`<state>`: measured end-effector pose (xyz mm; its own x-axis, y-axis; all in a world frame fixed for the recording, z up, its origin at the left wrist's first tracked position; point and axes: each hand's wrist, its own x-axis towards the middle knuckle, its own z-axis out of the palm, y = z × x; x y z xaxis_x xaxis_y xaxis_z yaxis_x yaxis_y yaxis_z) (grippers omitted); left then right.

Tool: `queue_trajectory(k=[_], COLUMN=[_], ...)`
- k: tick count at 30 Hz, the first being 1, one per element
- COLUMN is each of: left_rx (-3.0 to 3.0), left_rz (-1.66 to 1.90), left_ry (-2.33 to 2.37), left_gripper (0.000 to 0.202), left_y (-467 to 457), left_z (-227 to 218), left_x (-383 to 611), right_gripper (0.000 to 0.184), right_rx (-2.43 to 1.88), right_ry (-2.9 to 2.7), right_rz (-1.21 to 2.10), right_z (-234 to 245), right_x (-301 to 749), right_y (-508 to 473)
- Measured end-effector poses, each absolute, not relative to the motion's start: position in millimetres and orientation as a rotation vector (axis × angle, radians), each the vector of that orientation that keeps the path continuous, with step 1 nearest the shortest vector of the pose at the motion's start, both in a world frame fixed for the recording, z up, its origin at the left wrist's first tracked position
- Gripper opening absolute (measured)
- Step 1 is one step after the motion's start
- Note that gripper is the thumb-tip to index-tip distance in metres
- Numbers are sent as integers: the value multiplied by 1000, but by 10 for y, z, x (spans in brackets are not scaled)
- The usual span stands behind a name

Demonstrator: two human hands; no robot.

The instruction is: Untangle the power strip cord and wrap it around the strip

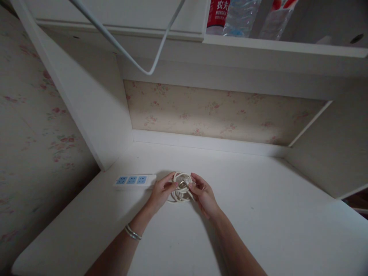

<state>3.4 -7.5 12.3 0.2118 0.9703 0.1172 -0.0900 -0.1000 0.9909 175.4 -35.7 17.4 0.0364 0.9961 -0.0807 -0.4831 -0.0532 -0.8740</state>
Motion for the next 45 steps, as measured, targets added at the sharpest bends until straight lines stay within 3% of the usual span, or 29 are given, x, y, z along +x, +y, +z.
queue_trajectory(k=[20, 30, 34, 38, 45], left_rx=[1306, 1349, 1302, 1202, 1425], left_rz=[1192, 1160, 1175, 1134, 1171], left_ry=[942, 951, 991, 1024, 1197], left_gripper=[58, 62, 59, 43, 34], left_y=[-112, -87, -121, -131, -55], left_z=[133, 54, 128, 207, 65], left_x=[56, 44, 33, 59, 84], right_gripper=[66, 33, 26, 22, 22], right_rx=[-1076, -1157, -1159, -1163, -1133], right_ry=[-941, -1088, -1138, -1212, -1313], right_rz=[1252, 1021, 948, 877, 874], right_z=[104, 156, 158, 107, 52], right_x=[1707, 1627, 1598, 1588, 1613], right_y=[-342, -366, -388, -397, -394])
